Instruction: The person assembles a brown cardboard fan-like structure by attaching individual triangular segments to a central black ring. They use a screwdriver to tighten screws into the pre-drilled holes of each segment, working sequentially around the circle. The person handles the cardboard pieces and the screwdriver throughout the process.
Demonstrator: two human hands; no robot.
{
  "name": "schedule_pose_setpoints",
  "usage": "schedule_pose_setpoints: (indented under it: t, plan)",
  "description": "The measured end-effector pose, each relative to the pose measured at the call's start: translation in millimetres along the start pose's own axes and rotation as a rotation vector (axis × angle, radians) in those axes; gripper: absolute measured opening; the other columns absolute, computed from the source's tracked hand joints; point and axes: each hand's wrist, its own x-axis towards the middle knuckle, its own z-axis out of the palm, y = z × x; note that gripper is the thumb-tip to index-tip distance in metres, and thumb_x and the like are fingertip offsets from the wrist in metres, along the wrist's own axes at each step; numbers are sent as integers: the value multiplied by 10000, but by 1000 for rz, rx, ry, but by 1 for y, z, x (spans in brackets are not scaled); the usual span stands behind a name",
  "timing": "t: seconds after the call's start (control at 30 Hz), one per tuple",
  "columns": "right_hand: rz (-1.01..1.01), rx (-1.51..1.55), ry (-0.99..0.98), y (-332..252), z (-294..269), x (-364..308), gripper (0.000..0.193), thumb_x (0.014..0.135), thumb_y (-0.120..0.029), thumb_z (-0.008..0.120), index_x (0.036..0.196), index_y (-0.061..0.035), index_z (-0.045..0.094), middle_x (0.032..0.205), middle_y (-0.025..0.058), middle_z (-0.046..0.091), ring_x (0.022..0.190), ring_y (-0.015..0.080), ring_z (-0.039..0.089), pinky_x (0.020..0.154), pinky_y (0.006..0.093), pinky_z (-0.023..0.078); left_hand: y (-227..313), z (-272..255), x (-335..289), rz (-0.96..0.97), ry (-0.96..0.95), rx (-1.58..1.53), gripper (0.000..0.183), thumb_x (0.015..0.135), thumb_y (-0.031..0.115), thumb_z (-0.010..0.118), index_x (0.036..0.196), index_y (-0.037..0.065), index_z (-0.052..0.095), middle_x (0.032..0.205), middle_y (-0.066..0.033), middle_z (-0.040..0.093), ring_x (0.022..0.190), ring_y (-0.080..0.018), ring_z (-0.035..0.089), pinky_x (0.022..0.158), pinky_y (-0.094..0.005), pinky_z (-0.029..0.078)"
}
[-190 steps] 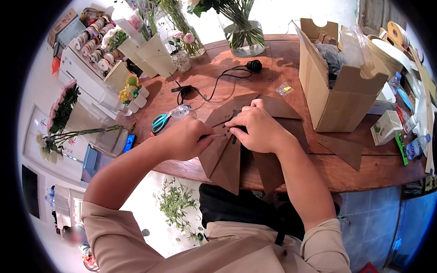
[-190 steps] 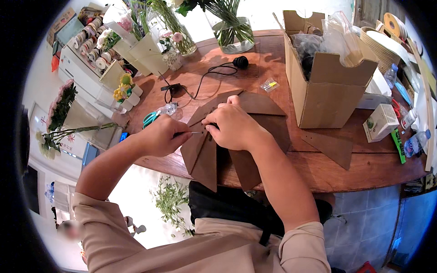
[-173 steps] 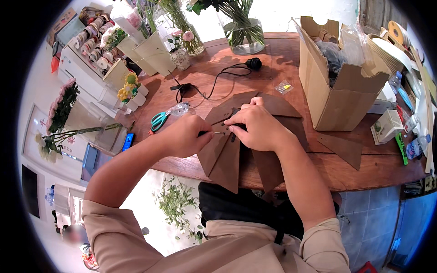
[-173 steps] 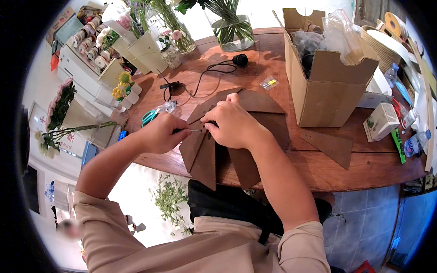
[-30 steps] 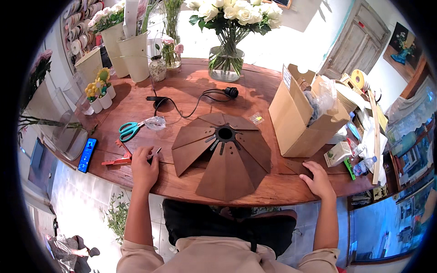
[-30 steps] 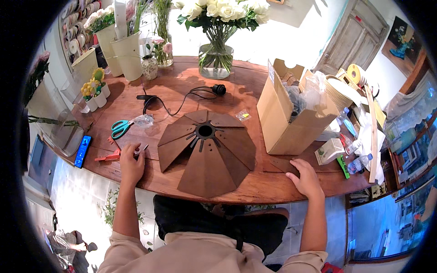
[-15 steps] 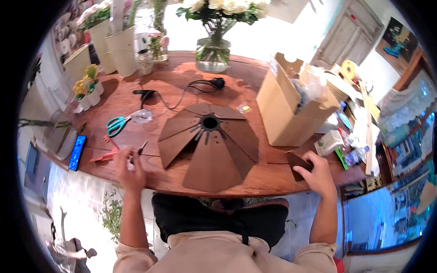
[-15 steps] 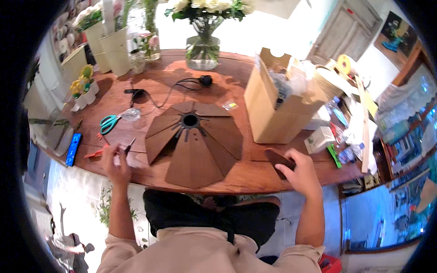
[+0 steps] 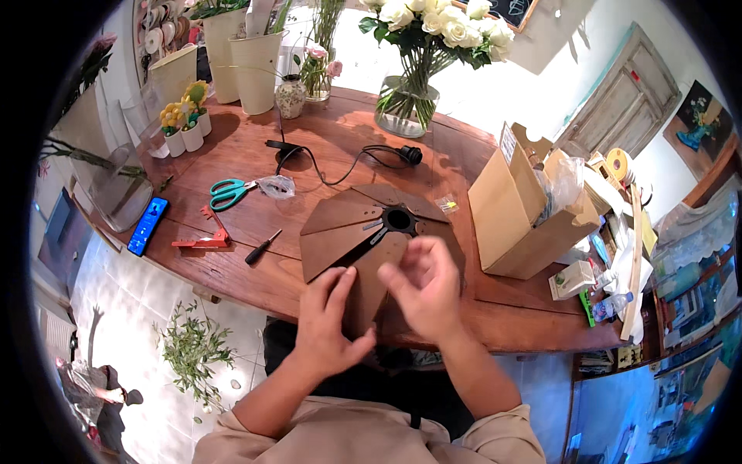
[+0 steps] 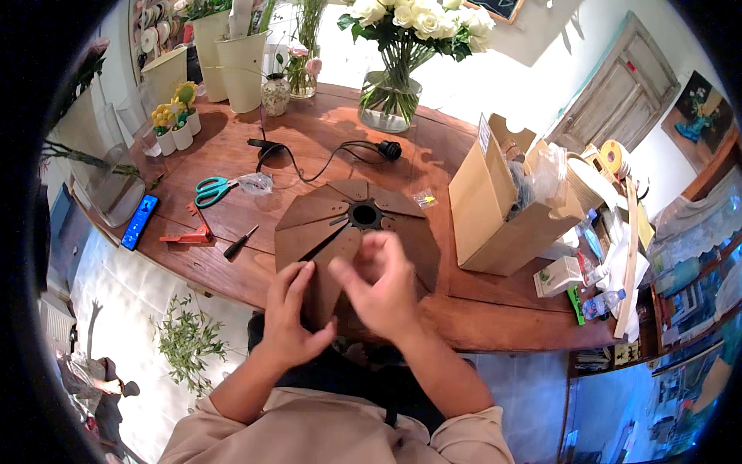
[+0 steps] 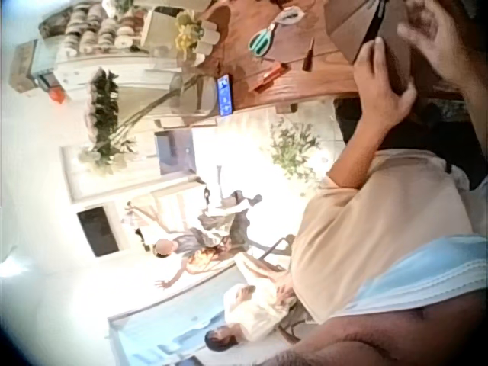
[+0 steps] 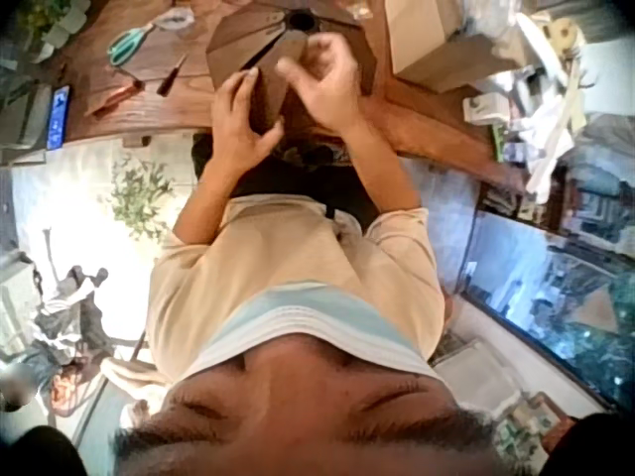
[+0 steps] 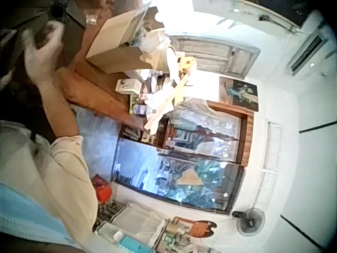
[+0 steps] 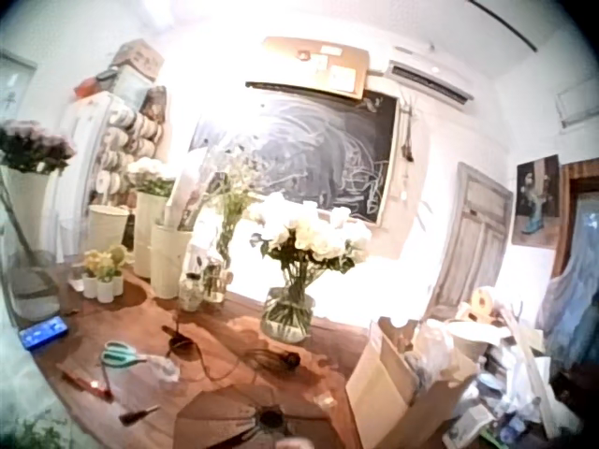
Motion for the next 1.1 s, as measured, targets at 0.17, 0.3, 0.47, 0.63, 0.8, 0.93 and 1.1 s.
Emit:
schedule_pose_setpoints:
  t: [0.17,0.3,0.47,0.63,0.8,0.93,1.1]
  plan:
    - [-317,-828,-140,-1,-37,88,356,936,-258,729,1222,-59,658,964,49,765,1162,272,611,1098,467,324,-31,-1,7,-77,-65,54,829,710,233,836,1467,56,547,1413,-215,505,1268,-424,501,1080,-502,421]
    - [-279,-858,-362,6,-39,104,408,966,-244,690,1325,-61,628,946,53,767,1194,256,597,1187,508,229,-29,2,8,-87,-145,193,823,757,266,825,1494,56,523,1449,-214,494,1302,-430,472,1122,-511,395]
    - [-265,-939,-389,12,-31,107,454,976,-238,679,1400,-87,614,939,62,779,1316,243,575,1260,584,114,-27,1,9,-123,-160,226,744,817,308,799,1473,59,552,1463,-212,498,1276,-422,467,1111,-515,405]
    - [-214,-821,-413,17,-24,107,418,991,-199,656,1383,-57,626,1171,117,763,1155,219,703,1283,585,66,-27,3,9,-124,-157,245,742,833,333,790,1470,40,550,1452,-220,502,1260,-429,475,1102,-505,419]
    - [-217,-719,-385,22,-21,105,344,984,-163,662,1305,-38,671,1348,122,702,958,179,772,1288,561,72,-27,4,9,-118,-156,264,718,842,324,786,1456,26,561,1439,-220,505,1249,-427,480,1094,-500,424]
    - [-261,-660,-345,29,-22,105,326,962,-139,683,1270,-32,688,1335,108,709,960,167,768,1286,558,88,-28,7,6,-143,-138,256,737,838,297,786,1479,28,543,1468,-218,486,1274,-441,473,1114,-506,404]
    - [-258,-647,-368,27,-26,106,355,907,-116,736,1250,-34,700,1291,92,725,973,146,756,1282,560,117,-26,8,9,-111,-126,277,705,850,310,783,1448,10,562,1427,-215,509,1238,-423,482,1090,-496,422]
